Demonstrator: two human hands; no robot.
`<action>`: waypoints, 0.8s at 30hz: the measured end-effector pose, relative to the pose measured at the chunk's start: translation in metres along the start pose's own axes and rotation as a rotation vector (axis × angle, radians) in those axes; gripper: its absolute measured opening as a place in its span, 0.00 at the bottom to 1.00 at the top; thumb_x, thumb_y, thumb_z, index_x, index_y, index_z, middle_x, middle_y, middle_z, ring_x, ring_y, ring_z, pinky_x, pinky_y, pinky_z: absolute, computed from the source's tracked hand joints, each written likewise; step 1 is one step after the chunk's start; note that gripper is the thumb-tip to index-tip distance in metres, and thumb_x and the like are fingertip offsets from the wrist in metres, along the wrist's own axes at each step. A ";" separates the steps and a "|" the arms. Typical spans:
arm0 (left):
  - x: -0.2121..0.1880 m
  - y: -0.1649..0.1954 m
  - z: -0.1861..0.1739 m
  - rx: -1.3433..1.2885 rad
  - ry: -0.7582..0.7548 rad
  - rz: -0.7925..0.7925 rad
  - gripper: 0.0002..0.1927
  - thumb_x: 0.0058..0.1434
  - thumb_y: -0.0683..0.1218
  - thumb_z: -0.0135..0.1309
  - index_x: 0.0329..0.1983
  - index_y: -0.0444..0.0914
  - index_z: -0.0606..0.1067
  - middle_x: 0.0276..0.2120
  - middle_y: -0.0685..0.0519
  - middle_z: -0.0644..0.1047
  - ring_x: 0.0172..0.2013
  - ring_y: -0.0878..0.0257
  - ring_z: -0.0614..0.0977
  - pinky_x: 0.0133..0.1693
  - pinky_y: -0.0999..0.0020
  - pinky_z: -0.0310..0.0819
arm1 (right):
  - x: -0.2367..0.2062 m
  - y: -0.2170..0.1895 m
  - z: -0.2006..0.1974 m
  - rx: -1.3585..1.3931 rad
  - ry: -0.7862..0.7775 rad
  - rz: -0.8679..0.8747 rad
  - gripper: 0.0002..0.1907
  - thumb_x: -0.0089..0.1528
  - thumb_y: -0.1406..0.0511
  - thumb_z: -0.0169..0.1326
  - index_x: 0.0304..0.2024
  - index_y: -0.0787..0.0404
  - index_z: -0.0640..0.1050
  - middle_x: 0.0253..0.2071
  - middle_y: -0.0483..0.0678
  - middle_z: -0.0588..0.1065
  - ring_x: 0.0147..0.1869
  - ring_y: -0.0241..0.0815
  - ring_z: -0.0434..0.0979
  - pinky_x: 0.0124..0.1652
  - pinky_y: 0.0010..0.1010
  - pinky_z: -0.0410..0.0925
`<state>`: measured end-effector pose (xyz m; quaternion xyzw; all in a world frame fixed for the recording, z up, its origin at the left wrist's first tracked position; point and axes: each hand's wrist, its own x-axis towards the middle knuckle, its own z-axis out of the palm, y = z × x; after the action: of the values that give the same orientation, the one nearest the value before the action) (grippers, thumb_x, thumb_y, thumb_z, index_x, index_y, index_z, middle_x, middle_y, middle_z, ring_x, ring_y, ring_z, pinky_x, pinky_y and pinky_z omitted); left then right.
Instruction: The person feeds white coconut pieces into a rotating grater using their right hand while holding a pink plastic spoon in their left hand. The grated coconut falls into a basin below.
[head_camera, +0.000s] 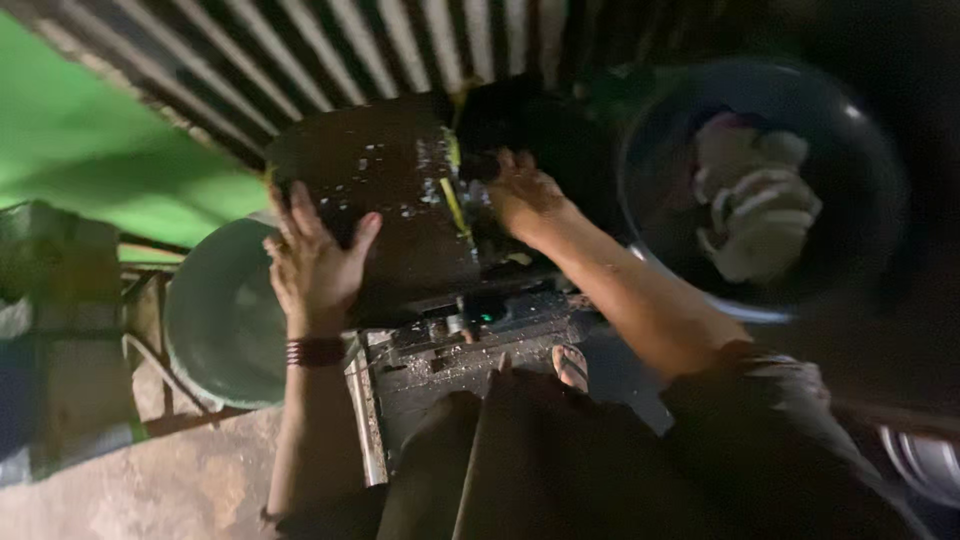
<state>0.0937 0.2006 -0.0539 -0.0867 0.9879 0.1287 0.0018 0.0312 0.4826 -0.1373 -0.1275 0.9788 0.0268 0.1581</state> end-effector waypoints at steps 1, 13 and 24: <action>0.000 0.000 0.001 -0.005 0.066 0.040 0.58 0.61 0.80 0.43 0.80 0.38 0.49 0.78 0.38 0.45 0.66 0.22 0.58 0.62 0.32 0.62 | -0.001 0.002 -0.002 0.174 0.052 0.046 0.29 0.67 0.66 0.46 0.70 0.71 0.62 0.74 0.73 0.52 0.72 0.70 0.61 0.63 0.48 0.66; 0.005 0.002 0.011 -0.042 0.250 0.140 0.55 0.60 0.75 0.56 0.75 0.33 0.56 0.74 0.32 0.53 0.57 0.31 0.71 0.56 0.43 0.70 | -0.016 -0.002 -0.044 0.219 -0.046 -0.011 0.24 0.68 0.62 0.42 0.66 0.60 0.67 0.72 0.68 0.56 0.71 0.69 0.63 0.64 0.51 0.64; 0.007 0.006 0.011 -0.031 0.267 0.115 0.54 0.59 0.74 0.57 0.76 0.35 0.57 0.74 0.37 0.53 0.56 0.31 0.71 0.53 0.43 0.72 | 0.013 0.030 -0.027 0.033 0.082 -0.157 0.21 0.65 0.68 0.45 0.60 0.60 0.76 0.71 0.64 0.60 0.70 0.65 0.66 0.66 0.47 0.64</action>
<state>0.0855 0.2084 -0.0629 -0.0461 0.9805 0.1313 -0.1386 0.0033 0.5054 -0.1151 -0.2023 0.9717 -0.0072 0.1214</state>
